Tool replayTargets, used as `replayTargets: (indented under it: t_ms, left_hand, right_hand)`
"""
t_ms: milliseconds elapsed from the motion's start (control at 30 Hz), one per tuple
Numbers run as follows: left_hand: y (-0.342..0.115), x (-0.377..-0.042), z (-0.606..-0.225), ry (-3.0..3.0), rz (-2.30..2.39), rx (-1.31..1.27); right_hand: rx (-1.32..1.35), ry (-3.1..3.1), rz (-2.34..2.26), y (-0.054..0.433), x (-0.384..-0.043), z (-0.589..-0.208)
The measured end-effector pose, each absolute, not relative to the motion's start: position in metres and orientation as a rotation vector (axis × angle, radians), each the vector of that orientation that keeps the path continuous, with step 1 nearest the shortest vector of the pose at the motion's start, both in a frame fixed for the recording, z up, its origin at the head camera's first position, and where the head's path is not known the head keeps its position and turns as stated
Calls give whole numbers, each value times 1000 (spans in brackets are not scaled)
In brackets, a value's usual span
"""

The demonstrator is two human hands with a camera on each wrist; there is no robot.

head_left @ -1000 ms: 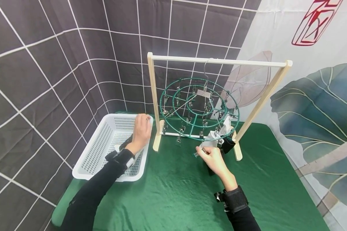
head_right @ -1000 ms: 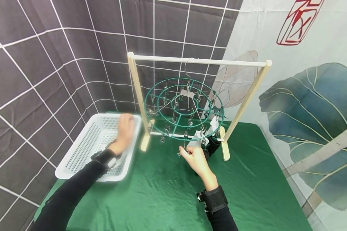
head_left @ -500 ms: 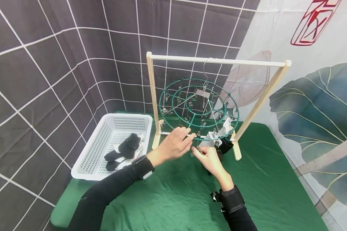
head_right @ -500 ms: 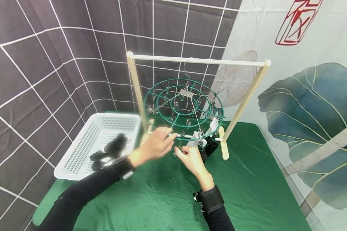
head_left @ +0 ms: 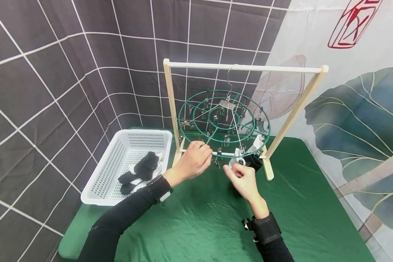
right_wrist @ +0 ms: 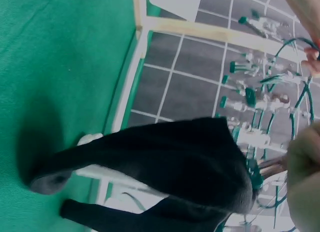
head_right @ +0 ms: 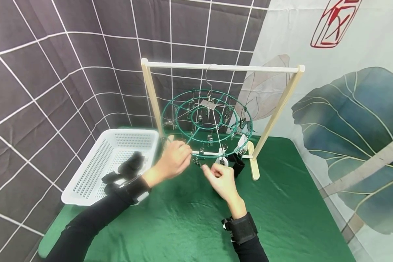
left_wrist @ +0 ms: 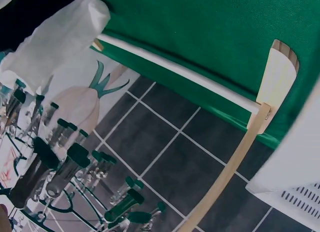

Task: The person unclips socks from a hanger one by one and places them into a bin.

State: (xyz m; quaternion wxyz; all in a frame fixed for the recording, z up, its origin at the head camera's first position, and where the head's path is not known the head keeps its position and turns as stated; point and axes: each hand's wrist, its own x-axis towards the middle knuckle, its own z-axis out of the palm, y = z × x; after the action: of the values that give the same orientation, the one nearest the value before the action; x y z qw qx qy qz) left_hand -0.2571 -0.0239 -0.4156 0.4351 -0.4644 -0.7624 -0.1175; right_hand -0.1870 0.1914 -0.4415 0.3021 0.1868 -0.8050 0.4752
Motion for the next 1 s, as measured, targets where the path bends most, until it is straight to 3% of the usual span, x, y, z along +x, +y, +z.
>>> replayTargets:
  t_ms: [133, 300, 1000]
  left_hand:
    - [-28, -260, -415, -1892, -339, -1173]
    - [-31, -264, -415, -1876, -371, -1192]
    - [-24, -257, -409, -1801, -293, -1090]
  right_hand:
    - [251, -1929, 1317, 200, -188, -442]
    - [66, -2119, 1295, 207, -193, -442]
    - [442, -2421, 1182, 193, -192, -434]
